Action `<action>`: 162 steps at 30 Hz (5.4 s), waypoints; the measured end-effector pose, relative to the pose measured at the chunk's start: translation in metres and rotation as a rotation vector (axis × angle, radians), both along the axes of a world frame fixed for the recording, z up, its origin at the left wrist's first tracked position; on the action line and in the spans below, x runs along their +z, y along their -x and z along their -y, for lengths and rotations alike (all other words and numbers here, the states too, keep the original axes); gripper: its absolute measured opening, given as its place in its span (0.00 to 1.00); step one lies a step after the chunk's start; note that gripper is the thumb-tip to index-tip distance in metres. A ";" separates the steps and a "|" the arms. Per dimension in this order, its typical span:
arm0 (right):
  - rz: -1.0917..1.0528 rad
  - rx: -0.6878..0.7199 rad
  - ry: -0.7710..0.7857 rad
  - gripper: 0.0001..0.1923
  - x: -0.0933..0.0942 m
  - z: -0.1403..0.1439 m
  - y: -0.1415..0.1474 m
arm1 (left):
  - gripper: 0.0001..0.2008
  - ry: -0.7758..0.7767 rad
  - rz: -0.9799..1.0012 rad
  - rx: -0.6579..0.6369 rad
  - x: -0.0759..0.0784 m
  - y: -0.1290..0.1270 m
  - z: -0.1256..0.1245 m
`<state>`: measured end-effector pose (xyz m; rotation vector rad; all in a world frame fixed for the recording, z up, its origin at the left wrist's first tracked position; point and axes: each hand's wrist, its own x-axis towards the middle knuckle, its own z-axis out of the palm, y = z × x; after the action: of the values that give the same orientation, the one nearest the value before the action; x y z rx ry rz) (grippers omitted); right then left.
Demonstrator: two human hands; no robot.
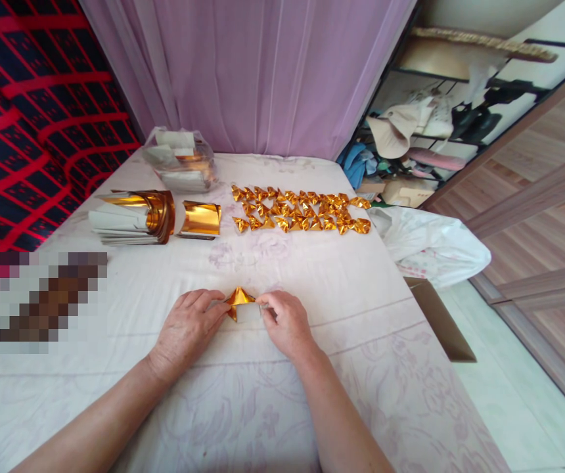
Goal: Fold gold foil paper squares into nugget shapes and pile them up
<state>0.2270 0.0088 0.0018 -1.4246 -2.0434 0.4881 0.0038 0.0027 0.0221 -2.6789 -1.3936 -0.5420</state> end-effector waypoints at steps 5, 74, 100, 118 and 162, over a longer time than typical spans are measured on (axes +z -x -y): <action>0.028 0.055 -0.010 0.10 -0.001 0.000 0.003 | 0.07 0.036 0.037 0.001 0.001 -0.003 0.004; 0.134 0.220 -0.108 0.10 0.002 0.003 0.012 | 0.07 0.109 0.082 0.005 -0.003 -0.007 -0.003; 0.151 0.145 -0.143 0.06 -0.001 0.004 0.018 | 0.09 0.155 0.123 -0.093 -0.008 0.005 0.017; 0.112 0.062 -0.144 0.03 -0.005 0.002 0.022 | 0.22 0.138 -0.097 -0.113 -0.012 0.003 0.020; 0.163 -0.121 -0.117 0.07 0.002 0.001 0.030 | 0.22 0.134 -0.229 -0.095 -0.007 -0.002 0.022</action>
<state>0.1973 0.0081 0.0037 -1.5487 -2.0590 0.2038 0.0056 -0.0195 0.0154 -2.8141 -1.2881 -0.1454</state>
